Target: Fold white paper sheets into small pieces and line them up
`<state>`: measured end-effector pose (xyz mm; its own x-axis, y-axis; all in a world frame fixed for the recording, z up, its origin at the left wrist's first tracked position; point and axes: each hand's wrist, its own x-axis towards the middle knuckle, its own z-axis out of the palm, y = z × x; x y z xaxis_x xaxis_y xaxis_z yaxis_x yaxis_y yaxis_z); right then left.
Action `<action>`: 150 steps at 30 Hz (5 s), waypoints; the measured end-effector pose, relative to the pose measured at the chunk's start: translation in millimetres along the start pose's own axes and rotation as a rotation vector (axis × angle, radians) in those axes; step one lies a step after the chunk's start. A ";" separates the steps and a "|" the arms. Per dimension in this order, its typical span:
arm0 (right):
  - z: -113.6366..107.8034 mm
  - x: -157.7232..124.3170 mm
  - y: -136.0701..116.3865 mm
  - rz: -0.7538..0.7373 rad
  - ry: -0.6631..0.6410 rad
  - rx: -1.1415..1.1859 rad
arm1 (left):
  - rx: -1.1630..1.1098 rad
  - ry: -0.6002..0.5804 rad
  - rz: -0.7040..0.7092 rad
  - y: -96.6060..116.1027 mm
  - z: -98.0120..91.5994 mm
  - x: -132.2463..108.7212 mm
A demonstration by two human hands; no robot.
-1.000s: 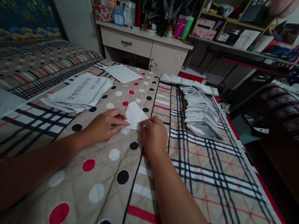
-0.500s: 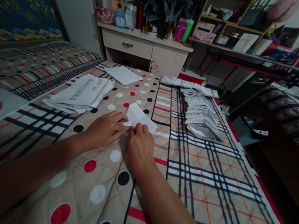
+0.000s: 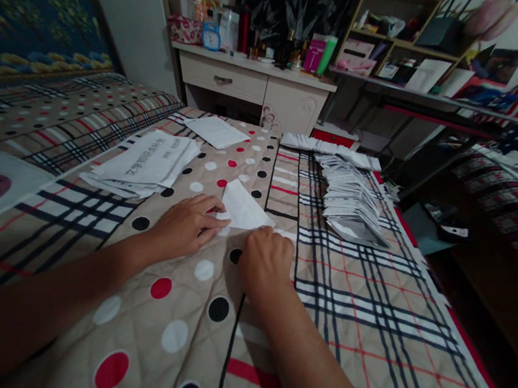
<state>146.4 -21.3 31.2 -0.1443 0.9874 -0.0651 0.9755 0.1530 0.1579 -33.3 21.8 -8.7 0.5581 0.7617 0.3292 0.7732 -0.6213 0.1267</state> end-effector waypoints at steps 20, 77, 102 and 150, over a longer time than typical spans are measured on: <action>10.8 1.8 -19.9 -0.140 0.153 0.067 | -0.061 -0.127 -0.083 -10.9 16.1 12.6; 39.9 55.4 55.8 -0.213 0.070 1.164 | -0.276 0.369 -0.172 -23.2 4.6 17.3; 46.4 49.6 35.4 -0.332 0.431 0.825 | -0.149 0.267 0.060 -25.0 8.9 17.6; 45.7 44.0 33.3 -0.239 0.555 0.566 | -0.148 0.183 0.180 -21.7 8.9 16.1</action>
<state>180.0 25.4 -11.4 -0.2750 0.8298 0.4856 0.8226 0.4645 -0.3279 -38.4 49.2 -14.5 0.6078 0.5996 0.5207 0.6070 -0.7735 0.1821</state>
